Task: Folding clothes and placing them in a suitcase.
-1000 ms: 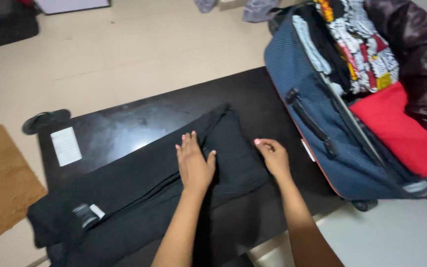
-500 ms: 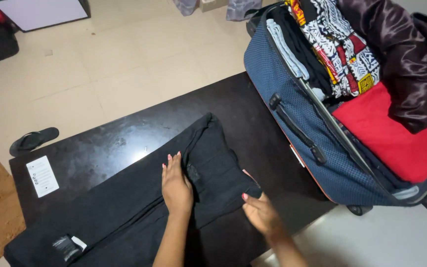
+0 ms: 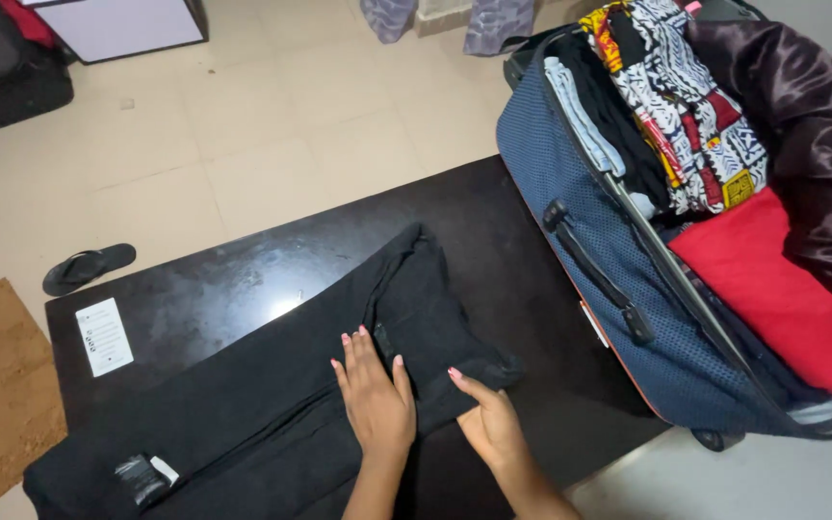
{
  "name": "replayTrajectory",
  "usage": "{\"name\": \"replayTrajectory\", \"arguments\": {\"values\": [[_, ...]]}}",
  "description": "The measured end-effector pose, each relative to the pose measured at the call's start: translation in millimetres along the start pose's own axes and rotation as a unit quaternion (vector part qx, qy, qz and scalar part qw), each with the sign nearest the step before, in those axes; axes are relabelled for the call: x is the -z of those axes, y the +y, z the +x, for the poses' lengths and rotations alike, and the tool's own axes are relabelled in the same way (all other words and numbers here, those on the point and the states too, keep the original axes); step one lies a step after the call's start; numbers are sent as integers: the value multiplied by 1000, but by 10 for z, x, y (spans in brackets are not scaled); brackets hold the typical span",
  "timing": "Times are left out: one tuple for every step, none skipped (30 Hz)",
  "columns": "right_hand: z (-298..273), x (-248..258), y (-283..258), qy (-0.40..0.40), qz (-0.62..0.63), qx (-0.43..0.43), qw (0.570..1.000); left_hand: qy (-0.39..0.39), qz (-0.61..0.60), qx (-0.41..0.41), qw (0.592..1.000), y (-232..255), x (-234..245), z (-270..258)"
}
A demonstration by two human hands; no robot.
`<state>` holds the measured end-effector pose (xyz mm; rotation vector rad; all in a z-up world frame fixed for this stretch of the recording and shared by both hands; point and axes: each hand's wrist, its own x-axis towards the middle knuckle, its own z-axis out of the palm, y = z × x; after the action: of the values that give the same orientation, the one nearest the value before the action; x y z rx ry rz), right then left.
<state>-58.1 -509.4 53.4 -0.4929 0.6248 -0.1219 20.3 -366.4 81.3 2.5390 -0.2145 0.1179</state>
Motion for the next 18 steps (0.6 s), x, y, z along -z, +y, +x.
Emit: {"name": "replayTrajectory", "arguments": {"values": [[-20,32,13,-1,-2,-1,1000,2,-1,2,1000,-14,-26,-4],[-41,66,28,-1,-21,8,1000,7,-4,-4,1000,-30,-52,-10],[-73,109,36,0,-41,19,999,12,-9,-10,1000,-38,-81,-27],[-84,138,40,0,-44,17,999,13,-10,-8,1000,-31,-95,-34],[-92,163,43,0,-74,19,997,23,-20,-11,999,-23,-104,-35],[-104,184,44,0,-104,21,994,32,-30,-14,999,-13,-109,-37],[-153,83,12,-3,-106,21,994,36,-31,-14,999,-8,-115,-36],[-205,-20,-20,-47,-144,65,986,37,-47,-11,998,-1,-118,-35],[-255,-126,-55,-93,-181,107,973,39,-64,-8,997,7,-120,-31],[-330,-331,-125,-97,-183,107,972,43,-64,-7,997,-1,-128,-32],[-404,-539,-188,-113,-298,117,941,59,-103,-5,993,-13,-133,-28],[-480,-746,-250,-127,-408,127,895,76,-142,-3,987,-26,-139,-23],[-480,-763,-232,-131,-409,127,894,79,-142,-2,987,-32,-98,-12],[-479,-779,-212,-192,-449,173,855,76,-203,34,976,-39,-59,-2],[-490,-788,-187,-252,-486,216,808,71,-264,71,959,-49,-17,-9],[-524,-843,-147,-255,-487,216,807,74,-264,72,959,-100,-3,-5],[-557,-898,-108,-263,-499,217,797,77,-349,125,925,-150,10,1],[-591,-955,-70,-271,-510,218,787,79,-431,177,881,-199,26,7]]}}
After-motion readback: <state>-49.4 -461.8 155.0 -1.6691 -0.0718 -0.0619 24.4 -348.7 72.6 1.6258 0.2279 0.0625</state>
